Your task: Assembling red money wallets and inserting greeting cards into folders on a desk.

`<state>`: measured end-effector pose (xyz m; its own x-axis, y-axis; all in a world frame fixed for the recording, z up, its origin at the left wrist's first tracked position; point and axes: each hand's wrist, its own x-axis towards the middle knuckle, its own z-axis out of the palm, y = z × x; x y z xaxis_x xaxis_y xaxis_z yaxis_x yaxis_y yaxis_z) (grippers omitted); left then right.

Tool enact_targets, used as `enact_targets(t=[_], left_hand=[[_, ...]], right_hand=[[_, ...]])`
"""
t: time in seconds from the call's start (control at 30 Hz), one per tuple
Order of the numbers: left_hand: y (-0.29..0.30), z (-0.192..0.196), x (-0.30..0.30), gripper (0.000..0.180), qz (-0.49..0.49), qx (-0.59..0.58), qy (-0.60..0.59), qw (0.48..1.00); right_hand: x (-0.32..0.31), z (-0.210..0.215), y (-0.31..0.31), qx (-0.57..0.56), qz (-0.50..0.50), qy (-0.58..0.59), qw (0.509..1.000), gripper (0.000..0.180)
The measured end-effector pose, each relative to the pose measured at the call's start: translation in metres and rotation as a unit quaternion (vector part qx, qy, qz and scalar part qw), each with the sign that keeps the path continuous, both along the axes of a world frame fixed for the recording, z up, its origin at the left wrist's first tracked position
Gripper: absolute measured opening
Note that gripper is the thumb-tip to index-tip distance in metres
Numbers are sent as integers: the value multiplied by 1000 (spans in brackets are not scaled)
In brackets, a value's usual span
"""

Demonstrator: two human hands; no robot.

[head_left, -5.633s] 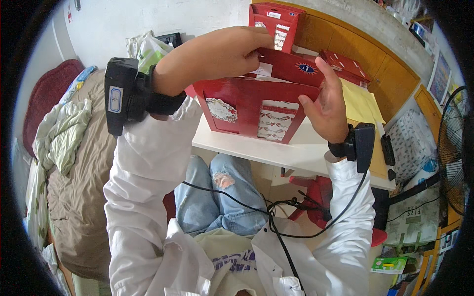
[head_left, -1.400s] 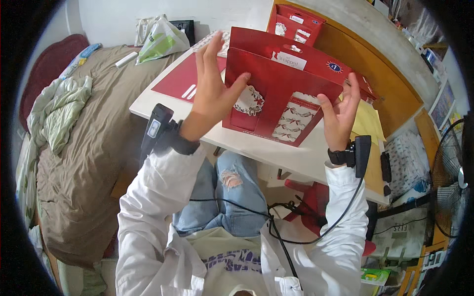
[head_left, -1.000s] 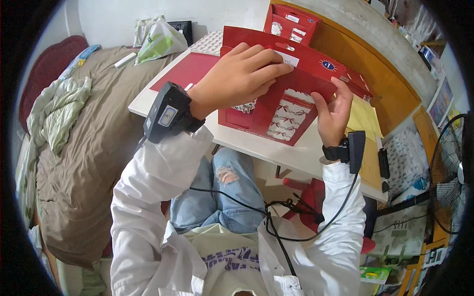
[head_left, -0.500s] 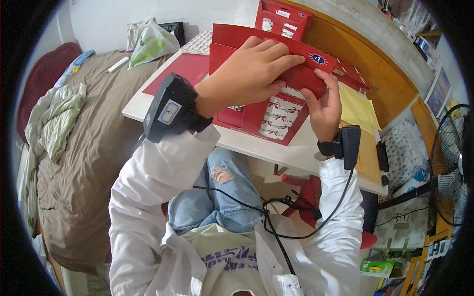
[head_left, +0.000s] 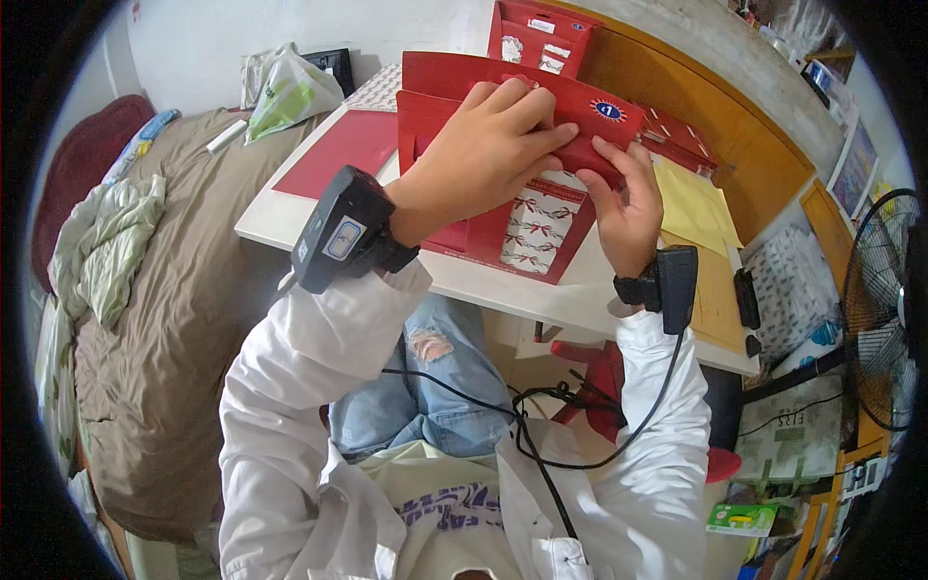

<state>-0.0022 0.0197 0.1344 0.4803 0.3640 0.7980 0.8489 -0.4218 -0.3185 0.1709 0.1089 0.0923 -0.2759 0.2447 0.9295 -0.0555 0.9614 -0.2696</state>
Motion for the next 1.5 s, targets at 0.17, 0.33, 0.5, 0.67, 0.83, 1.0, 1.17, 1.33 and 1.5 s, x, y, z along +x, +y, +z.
enact_targets(t=[0.17,0.33,0.5,0.67,0.83,1.0,1.17,1.33,1.5], left_hand=[[5,-3,0,36,-12,17,19,1000],[5,-5,-6,36,-18,4,17,1000],[-6,-1,-26,44,-20,58,24,998],[-7,-11,-42,52,25,44,14,999],[-3,-6,-42,50,16,14,8,1000],[-1,-7,-44,44,-4,20,3,1000],[4,-9,-45,37,-17,16,-15,1000],[7,-14,-48,32,-21,-2,-22,1000],[6,-10,-51,35,-55,-2,-29,998]], right_hand=[[2,3,-3,-7,0,0,1000,27],[1,5,-3,18,-15,-11,1000,25],[4,6,-2,33,-35,-7,999,21],[3,6,-1,50,-50,4,998,21],[3,18,-14,132,-168,40,976,24],[-9,43,-29,287,-222,-146,921,32],[-25,38,-20,282,-210,-158,923,31],[-29,37,-18,278,-188,-142,931,26],[-30,39,-16,270,-177,-142,936,21]])
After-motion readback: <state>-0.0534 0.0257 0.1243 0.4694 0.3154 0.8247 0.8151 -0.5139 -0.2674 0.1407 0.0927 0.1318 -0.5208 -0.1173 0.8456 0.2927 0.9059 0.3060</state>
